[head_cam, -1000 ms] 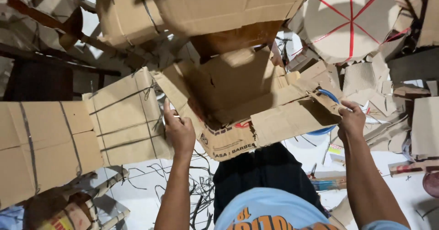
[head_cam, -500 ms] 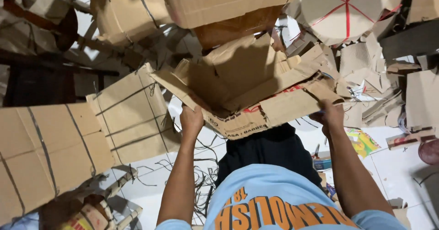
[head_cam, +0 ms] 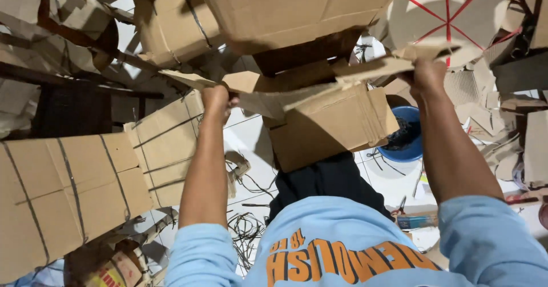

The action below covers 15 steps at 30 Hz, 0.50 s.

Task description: Wrapping wooden chairs with cardboard sheets for protection during transport

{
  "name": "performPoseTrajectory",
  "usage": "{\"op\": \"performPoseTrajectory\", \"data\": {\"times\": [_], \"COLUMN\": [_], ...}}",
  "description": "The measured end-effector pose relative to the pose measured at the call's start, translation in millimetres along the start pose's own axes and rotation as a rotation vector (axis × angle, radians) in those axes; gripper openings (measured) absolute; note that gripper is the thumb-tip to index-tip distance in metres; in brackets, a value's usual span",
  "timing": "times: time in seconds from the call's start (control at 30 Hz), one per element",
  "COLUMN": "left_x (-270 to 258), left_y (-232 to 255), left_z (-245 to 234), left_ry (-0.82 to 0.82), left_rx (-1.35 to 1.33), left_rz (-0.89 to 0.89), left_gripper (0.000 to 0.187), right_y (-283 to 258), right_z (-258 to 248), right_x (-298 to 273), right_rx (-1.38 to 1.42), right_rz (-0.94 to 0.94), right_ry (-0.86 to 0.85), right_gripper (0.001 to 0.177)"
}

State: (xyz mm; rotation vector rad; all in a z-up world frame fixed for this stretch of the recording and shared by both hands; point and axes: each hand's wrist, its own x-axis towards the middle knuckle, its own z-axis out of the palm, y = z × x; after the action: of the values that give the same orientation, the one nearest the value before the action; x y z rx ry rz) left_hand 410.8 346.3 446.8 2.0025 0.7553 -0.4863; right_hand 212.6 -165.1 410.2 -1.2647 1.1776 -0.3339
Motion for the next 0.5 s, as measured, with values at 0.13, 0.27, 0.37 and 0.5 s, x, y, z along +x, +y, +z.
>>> {"op": "performPoseTrajectory", "data": {"times": [0.13, 0.27, 0.37, 0.5], "left_x": [-16, -10, -41, -92], "left_y": [51, 56, 61, 24], "left_z": [7, 16, 12, 20], "left_ry": [0.081, 0.121, 0.211, -0.183], "left_rx": [-0.123, -0.045, 0.203, 0.692], "left_rz": [0.068, 0.044, 0.230, 0.575], "left_gripper": [0.055, 0.048, 0.064, 0.083], "right_y": [-6, 3, 10, -17], "right_z": [20, 22, 24, 45], "right_x": [44, 60, 39, -45], "right_rx": [-0.037, 0.007, 0.057, 0.155], "right_rz": [0.064, 0.082, 0.043, -0.075], "right_ry": [0.006, 0.005, 0.048, 0.064], "right_gripper": [0.056, 0.058, 0.056, 0.059]}}
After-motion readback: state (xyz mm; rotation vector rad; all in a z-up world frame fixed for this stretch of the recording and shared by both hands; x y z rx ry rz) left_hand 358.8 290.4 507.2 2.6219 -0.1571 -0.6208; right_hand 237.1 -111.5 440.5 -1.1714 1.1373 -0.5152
